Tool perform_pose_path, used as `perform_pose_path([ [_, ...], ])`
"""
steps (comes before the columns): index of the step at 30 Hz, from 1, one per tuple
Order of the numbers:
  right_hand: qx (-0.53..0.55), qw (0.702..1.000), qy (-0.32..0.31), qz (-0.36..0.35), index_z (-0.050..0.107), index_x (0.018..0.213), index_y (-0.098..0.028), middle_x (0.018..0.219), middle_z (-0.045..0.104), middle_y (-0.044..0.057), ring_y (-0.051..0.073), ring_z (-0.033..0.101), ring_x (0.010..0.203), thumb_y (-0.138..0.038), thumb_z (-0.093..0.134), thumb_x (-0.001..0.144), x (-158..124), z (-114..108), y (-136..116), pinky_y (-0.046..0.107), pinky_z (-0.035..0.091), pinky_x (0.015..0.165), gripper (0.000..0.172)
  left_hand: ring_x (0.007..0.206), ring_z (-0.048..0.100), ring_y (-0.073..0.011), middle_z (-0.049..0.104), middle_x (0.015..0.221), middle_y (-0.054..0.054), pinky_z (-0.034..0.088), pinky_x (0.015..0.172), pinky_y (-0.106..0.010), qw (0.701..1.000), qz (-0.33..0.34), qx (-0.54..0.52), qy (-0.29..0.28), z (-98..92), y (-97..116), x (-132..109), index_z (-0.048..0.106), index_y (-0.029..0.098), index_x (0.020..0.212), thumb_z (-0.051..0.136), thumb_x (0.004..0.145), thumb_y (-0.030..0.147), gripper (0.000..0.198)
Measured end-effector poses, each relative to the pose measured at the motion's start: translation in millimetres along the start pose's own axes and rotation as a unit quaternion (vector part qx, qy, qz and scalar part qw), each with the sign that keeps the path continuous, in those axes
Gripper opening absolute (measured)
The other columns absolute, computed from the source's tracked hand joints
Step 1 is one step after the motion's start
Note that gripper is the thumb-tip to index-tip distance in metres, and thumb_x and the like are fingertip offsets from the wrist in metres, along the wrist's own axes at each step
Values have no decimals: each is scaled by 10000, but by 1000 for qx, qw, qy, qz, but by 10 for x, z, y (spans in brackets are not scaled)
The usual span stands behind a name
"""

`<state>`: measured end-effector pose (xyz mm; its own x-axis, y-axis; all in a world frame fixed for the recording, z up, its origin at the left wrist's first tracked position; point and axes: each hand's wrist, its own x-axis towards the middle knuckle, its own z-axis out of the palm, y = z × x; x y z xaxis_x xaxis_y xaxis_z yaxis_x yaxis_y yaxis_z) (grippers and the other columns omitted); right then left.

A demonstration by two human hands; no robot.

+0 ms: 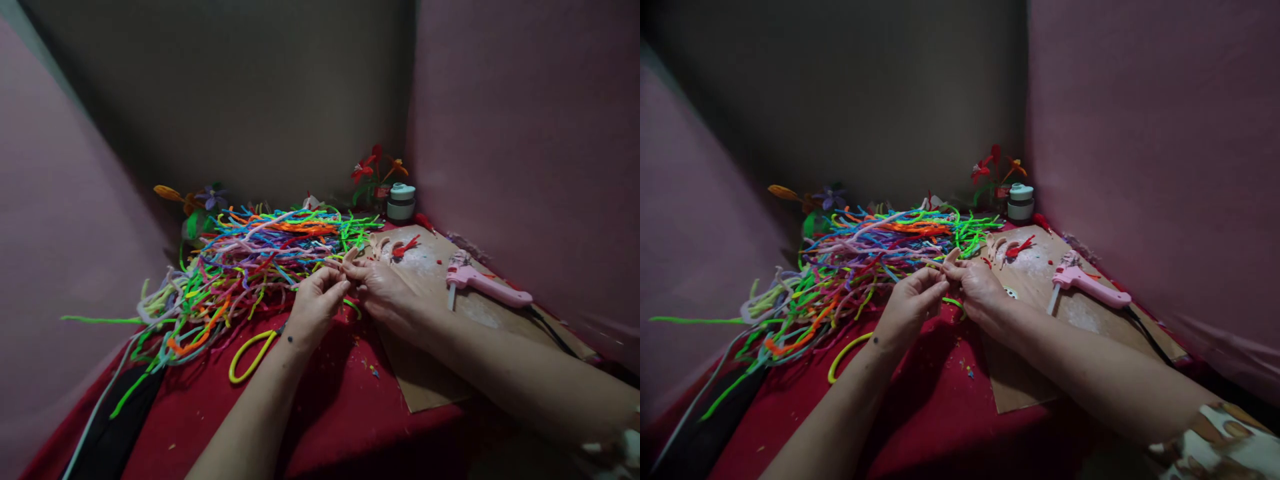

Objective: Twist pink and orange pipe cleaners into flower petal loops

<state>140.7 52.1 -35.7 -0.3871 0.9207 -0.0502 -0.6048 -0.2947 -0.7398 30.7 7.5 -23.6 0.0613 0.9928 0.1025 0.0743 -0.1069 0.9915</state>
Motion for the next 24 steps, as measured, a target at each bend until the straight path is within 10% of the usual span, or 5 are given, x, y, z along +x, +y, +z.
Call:
perform_pose_path([
  [10,-108,994,-6,-10,570,612,-126,534,525,-21,65,424,455,-206,717,604,-17,21,-66,238,285,462,168,421,315,-54,406,495,76,229,412,-189,970,-94,195,-113,-329,217,-43,505,160,639,609,654,259,144],
  [17,-188,982,-27,-17,593,606,-141,565,523,-7,70,403,491,-197,695,651,-90,75,-150,254,264,487,125,553,523,-110,594,622,13,387,507,-212,977,21,171,123,-495,213,9,602,165,745,616,694,294,140],
  [24,-280,953,-116,5,549,518,-151,487,451,-32,69,320,456,-274,682,656,-216,137,-140,265,212,473,228,588,566,-133,653,669,-33,424,554,-244,995,-23,94,7,-465,225,-5,668,134,745,696,658,369,252],
])
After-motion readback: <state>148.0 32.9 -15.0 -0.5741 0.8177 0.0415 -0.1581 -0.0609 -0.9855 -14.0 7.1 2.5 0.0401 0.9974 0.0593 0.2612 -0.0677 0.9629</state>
